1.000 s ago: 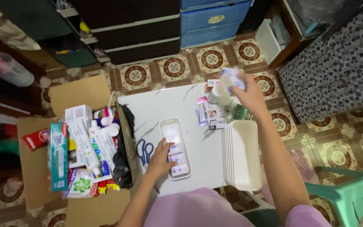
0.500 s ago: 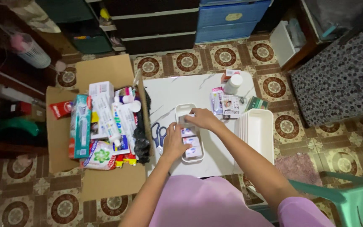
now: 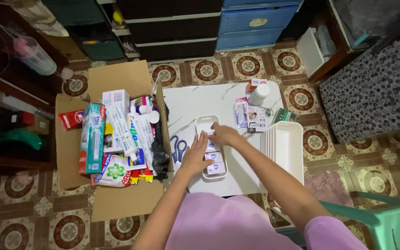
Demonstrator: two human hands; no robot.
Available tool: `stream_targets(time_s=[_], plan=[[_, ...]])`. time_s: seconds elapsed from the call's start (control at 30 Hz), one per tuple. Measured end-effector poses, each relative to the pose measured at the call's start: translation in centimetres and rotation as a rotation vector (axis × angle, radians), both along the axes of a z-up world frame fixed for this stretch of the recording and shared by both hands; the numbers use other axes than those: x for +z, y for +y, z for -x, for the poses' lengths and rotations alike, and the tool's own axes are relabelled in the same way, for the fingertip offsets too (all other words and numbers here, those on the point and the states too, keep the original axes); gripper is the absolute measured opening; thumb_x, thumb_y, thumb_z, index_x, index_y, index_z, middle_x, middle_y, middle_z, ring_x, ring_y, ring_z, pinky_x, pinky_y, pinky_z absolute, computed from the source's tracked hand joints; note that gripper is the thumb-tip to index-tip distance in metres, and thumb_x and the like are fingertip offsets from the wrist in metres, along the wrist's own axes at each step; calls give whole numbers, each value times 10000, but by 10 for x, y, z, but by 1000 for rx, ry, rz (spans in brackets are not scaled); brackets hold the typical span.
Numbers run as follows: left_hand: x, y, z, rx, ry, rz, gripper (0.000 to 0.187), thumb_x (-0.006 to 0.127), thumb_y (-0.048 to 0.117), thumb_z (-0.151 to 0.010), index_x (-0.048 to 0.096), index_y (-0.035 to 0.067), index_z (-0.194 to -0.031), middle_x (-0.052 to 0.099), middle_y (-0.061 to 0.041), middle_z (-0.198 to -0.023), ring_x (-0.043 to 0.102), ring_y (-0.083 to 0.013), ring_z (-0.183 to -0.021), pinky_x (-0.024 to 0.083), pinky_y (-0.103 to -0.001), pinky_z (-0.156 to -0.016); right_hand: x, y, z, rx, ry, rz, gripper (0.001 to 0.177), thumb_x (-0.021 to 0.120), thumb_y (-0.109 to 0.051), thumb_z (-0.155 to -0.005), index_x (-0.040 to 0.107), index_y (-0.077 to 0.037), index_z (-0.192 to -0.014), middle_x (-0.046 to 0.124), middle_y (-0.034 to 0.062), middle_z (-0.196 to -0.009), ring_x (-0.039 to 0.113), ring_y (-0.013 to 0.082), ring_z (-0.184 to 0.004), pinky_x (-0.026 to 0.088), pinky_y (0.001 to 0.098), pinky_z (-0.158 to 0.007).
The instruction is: Organize toiletries from a box into plastic storage bins and log them using a phone application.
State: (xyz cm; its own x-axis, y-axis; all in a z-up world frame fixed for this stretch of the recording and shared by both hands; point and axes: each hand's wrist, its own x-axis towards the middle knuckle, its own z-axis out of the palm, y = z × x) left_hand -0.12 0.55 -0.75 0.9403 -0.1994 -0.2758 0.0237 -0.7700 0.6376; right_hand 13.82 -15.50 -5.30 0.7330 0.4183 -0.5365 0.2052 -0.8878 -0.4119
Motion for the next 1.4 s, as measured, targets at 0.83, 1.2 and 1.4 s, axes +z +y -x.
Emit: stream_targets(time_s=[0.83, 1.2, 1.4], plan=[[33, -3, -4, -69, 171, -196, 1074, 792, 408, -824, 107, 210, -1627, 40, 19, -1719, 82, -290, -1572, 203, -632, -1205, 54, -99, -191, -323, -238, 269, 717, 765, -511, -837, 534, -217, -1449, 502, 201, -1498, 565, 414, -1319, 464, 601, -1060], [41, -6, -6, -41, 241, -174, 1050, 775, 437, -833, 102, 259, -1620, 49, 58, -1711, 69, -264, -1571, 158, -634, -1216, 47, -78, -189, -219, -401, 348, 586, 808, -576, -796, 677, -150, -1177, 659, 141, -1247, 570, 385, -1223, 389, 633, -1059], [34, -2, -2, -50, 171, -148, 1060, 791, 400, -822, 125, 232, -1631, 44, 30, -1733, 84, -290, -1584, 202, -641, -1205, 138, -20, -114, -60, -463, -30, 479, 762, -474, -873, 683, -113, -1179, 725, 113, -1127, 708, 276, -998, 583, 466, -902]])
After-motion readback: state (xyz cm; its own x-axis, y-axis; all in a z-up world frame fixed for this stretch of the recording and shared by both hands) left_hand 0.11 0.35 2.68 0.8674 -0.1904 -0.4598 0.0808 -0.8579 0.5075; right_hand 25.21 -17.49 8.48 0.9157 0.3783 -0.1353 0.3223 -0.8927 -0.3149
